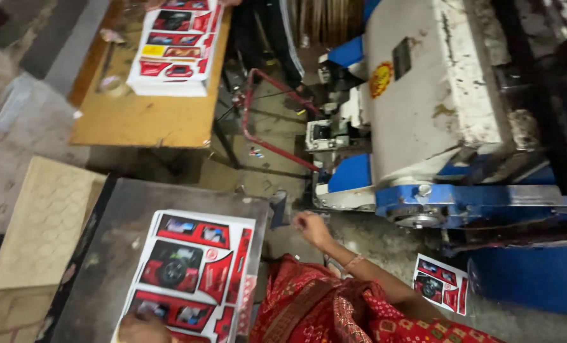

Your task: Picking up, inspecting, and stacking printed paper packaging sheets near a machine.

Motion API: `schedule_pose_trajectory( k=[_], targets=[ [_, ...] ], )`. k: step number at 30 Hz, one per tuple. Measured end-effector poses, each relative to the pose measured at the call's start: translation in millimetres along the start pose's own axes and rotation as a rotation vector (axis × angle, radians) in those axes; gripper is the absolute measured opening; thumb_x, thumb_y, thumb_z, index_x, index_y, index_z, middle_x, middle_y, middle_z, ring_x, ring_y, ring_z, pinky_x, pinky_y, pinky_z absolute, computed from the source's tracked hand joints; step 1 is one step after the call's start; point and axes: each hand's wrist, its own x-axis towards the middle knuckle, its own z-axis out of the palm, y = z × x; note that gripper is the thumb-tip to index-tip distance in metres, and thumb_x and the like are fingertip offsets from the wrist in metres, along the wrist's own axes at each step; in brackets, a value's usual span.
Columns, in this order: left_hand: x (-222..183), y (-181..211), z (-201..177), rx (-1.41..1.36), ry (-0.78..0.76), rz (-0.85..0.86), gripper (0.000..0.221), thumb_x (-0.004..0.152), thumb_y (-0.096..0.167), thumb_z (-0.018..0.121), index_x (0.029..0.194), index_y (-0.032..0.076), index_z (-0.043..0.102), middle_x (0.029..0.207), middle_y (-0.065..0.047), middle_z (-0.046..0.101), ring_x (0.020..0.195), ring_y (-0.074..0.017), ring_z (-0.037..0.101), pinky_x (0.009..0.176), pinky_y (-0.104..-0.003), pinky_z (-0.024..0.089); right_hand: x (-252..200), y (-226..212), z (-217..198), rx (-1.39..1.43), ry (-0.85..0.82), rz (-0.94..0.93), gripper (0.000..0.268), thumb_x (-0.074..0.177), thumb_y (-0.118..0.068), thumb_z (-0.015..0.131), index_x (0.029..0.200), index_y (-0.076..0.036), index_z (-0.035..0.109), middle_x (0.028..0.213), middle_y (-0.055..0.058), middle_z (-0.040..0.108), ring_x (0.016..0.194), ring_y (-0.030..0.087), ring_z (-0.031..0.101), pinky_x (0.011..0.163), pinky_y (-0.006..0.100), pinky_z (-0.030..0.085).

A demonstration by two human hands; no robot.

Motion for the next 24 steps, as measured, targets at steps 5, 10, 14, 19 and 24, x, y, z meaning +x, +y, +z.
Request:
schedule_pose_trajectory(
  k=[5,10,14,19,24],
  targets=[
    [-55,209,-11,-0.296,0.107,0.426,0.022,0.092,0.013,0.076,0.113,0.01,0.07,0.111,-0.017,0.068,0.108,-0.0395,0.063,0.097,-0.052,0.048,10,56,-164,0.319,0.36,0.41,0.041,0.099,-0.036,0.069,0.082,0.002,0.071,0.07,0.012,0.066,0.065,0.02,0.058,0.061,0.04,0.049],
    [-86,336,28,-0.594,0.039,0.586,0.033,0.09,0.009,0.072,0.123,0.007,0.067,0.121,-0.019,0.068,0.116,-0.0399,0.062,0.101,-0.05,0.046,39,61,-410,0.204,0.818,0.003,0.026,0.111,-0.024,0.061,0.1,-0.002,0.068,0.096,0.003,0.07,0.085,0.011,0.062,0.079,0.027,0.05],
    [-133,417,38,-0.669,-0.093,0.674,0.034,0.093,0.014,0.07,0.127,0.011,0.065,0.124,-0.017,0.067,0.119,-0.0381,0.061,0.103,-0.048,0.046,106,98,-503,0.289,1.03,-0.089,0.028,0.117,-0.028,0.063,0.114,0.0,0.067,0.096,0.001,0.066,0.087,0.01,0.056,0.081,0.026,0.045],
    [-183,487,5,-0.569,-0.645,0.321,0.036,0.098,0.029,0.067,0.133,0.018,0.068,0.106,-0.013,0.071,0.083,-0.0275,0.065,0.076,-0.037,0.052,206,374,-341,0.003,0.725,0.333,0.05,0.11,-0.049,0.057,0.134,-0.005,0.055,0.126,0.015,0.056,0.111,0.034,0.05,0.088,0.049,0.045],
    [-190,500,22,-1.107,-0.607,0.505,0.037,0.102,0.026,0.066,0.131,0.005,0.062,0.117,-0.009,0.072,0.098,-0.0182,0.069,0.082,-0.034,0.055,160,100,-186,-0.441,0.563,0.015,0.082,0.099,-0.05,0.066,0.149,0.012,0.044,0.149,0.039,0.048,0.139,0.055,0.044,0.113,0.062,0.031]
  ],
)
